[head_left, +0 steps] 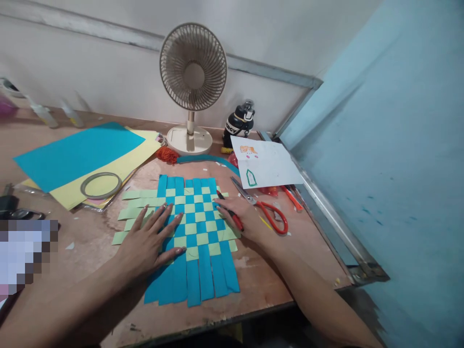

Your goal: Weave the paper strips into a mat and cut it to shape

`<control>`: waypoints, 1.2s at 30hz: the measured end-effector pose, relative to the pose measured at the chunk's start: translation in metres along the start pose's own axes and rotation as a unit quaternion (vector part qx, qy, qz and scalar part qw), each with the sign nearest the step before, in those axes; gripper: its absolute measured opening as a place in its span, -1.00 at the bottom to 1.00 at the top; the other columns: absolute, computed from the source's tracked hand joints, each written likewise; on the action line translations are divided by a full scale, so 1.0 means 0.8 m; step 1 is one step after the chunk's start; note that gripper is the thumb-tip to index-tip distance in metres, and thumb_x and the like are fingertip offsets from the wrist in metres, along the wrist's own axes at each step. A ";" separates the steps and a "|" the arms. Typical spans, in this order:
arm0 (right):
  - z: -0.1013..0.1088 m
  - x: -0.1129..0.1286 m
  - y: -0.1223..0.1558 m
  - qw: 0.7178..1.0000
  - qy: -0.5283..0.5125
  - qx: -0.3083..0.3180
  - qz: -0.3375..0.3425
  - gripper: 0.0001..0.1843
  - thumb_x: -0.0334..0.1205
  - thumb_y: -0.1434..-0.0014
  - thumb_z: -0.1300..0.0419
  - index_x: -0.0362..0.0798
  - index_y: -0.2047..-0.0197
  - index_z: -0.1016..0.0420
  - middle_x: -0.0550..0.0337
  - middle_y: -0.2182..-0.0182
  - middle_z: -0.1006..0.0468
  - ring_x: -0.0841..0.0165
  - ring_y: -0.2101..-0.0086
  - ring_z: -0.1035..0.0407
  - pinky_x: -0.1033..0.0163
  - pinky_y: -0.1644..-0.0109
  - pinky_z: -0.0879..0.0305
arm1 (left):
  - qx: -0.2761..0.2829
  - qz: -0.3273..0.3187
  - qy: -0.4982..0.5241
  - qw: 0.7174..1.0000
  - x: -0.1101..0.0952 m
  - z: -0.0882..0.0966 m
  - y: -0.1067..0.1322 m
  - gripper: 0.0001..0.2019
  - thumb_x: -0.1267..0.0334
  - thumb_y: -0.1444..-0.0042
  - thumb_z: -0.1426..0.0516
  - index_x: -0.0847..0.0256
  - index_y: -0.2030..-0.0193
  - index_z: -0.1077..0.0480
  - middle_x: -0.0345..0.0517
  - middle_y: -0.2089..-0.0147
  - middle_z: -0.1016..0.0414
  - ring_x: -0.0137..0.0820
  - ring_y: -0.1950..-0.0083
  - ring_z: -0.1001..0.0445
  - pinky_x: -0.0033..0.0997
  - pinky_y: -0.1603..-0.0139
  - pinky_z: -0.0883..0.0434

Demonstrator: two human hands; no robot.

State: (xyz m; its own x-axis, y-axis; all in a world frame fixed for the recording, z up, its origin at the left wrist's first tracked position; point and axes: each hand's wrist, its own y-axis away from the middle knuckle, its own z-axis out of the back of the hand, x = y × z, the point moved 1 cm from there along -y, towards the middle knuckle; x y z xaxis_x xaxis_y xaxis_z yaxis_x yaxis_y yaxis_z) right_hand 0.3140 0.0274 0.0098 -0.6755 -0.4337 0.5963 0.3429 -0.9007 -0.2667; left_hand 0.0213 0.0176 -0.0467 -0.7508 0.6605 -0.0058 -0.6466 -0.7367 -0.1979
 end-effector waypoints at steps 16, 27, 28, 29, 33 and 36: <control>-0.004 -0.011 0.013 0.995 -0.003 -0.098 -0.036 -0.58 -0.08 -0.36 -0.12 0.08 -0.23 -0.46 0.05 -0.13 -0.56 0.15 -0.12 -0.44 -0.03 -0.24 -0.33 | 0.077 -0.064 0.060 0.993 -0.033 0.021 -0.079 -0.15 -0.36 -0.30 0.29 0.21 -0.50 -0.02 -0.04 -0.55 0.15 -0.18 -0.56 0.18 -0.05 -0.51 0.37; -0.027 -0.022 -0.027 0.923 -0.209 -0.177 -0.269 -0.67 0.07 -0.18 -0.20 -0.03 0.32 -0.55 0.25 0.59 -0.54 0.36 0.57 -0.41 0.27 0.47 -0.37 | 0.093 -0.078 0.091 0.988 -0.030 -0.013 -0.108 -0.16 -0.41 -0.25 0.20 0.07 -0.51 0.03 0.08 -0.54 0.15 -0.08 -0.55 0.14 0.15 -0.49 0.30; -0.029 -0.024 -0.027 0.920 -0.216 -0.180 -0.275 -0.69 0.06 -0.17 -0.20 -0.03 0.32 -0.54 0.25 0.59 -0.54 0.36 0.57 -0.42 0.28 0.48 -0.37 | 0.087 -0.080 0.090 0.989 -0.031 -0.013 -0.107 -0.18 -0.41 -0.25 0.19 0.03 -0.51 0.01 0.08 -0.54 0.14 -0.08 -0.55 0.14 0.16 -0.49 0.29; -0.032 -0.026 -0.027 0.918 -0.218 -0.179 -0.279 -0.70 0.05 -0.17 -0.20 -0.02 0.32 -0.53 0.25 0.58 -0.56 0.36 0.56 -0.44 0.28 0.46 -0.39 | 0.082 -0.081 0.089 0.989 -0.031 -0.014 -0.107 -0.18 -0.41 -0.25 0.19 0.02 -0.50 -0.01 0.08 -0.54 0.13 -0.08 -0.55 0.14 0.15 -0.49 0.29; -0.034 -0.027 -0.025 0.920 -0.209 -0.172 -0.284 -0.75 0.01 -0.15 -0.21 -0.01 0.34 -0.53 0.22 0.54 -0.60 0.33 0.48 -0.50 0.25 0.35 -0.44 | 0.061 -0.080 0.091 0.991 -0.032 -0.015 -0.106 -0.19 -0.40 -0.26 0.18 0.05 -0.49 -0.04 0.10 -0.53 0.08 -0.09 -0.55 0.12 0.13 -0.50 0.30; -0.034 -0.027 -0.026 0.922 -0.202 -0.168 -0.283 -0.76 -0.01 -0.15 -0.20 0.00 0.37 -0.53 0.22 0.55 -0.59 0.33 0.50 -0.49 0.26 0.37 -0.42 | 0.053 -0.082 0.097 0.990 -0.032 -0.016 -0.106 -0.19 -0.39 -0.26 0.17 0.07 -0.48 -0.07 0.11 -0.53 0.06 -0.06 -0.54 0.09 0.14 -0.50 0.30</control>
State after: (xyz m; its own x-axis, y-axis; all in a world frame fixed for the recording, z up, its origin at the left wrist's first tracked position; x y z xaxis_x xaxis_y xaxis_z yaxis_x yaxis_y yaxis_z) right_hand 0.3035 0.0545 -0.0179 -0.3626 0.0908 0.9275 -0.2580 -0.9661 -0.0063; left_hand 0.0967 0.0651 -0.0420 -0.6011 0.7805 -0.1720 -0.7761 -0.6214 -0.1074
